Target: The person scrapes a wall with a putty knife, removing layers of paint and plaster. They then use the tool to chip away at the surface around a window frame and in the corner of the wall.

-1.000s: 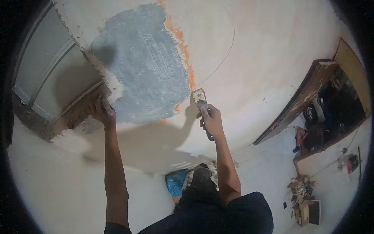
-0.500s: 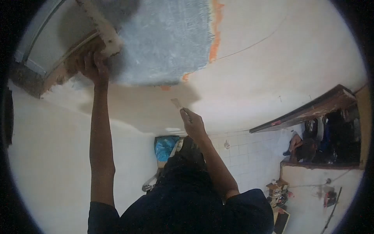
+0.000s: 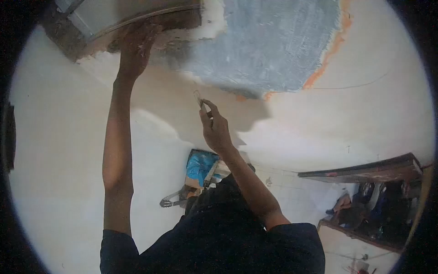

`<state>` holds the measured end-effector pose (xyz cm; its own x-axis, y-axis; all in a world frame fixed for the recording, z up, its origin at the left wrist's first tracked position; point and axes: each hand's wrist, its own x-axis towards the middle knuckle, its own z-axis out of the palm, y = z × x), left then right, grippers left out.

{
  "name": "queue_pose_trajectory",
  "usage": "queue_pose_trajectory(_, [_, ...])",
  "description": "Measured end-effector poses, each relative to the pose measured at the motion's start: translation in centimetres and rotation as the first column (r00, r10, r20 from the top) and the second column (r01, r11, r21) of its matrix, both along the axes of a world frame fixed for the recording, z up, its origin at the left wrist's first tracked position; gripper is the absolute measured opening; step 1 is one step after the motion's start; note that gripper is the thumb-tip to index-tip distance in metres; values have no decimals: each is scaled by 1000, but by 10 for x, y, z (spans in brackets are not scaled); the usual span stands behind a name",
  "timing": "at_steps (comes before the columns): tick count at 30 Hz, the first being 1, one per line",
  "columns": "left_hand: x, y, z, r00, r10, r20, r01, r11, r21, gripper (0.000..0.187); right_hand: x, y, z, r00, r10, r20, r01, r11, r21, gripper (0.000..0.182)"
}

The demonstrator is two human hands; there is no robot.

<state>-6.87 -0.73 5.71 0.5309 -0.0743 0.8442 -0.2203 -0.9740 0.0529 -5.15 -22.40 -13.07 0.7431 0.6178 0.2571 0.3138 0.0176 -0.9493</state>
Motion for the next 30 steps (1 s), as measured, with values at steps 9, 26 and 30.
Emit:
queue_pose_trajectory(9, [-31,83,-9,946,324,-30,-324,932,-165,21,-24,28,-11,975,78,-207,-93,994,-64,35])
queue_pose_trajectory(26, [23,129,-6,710,684,169,-622,721,-304,37,-38,55,-20,983,7,-181,-23,996,-88,36])
queue_pose_trajectory(30, [30,121,-4,575,817,37,-750,545,-374,48,-27,45,-32,985,-115,-125,110,993,-48,36])
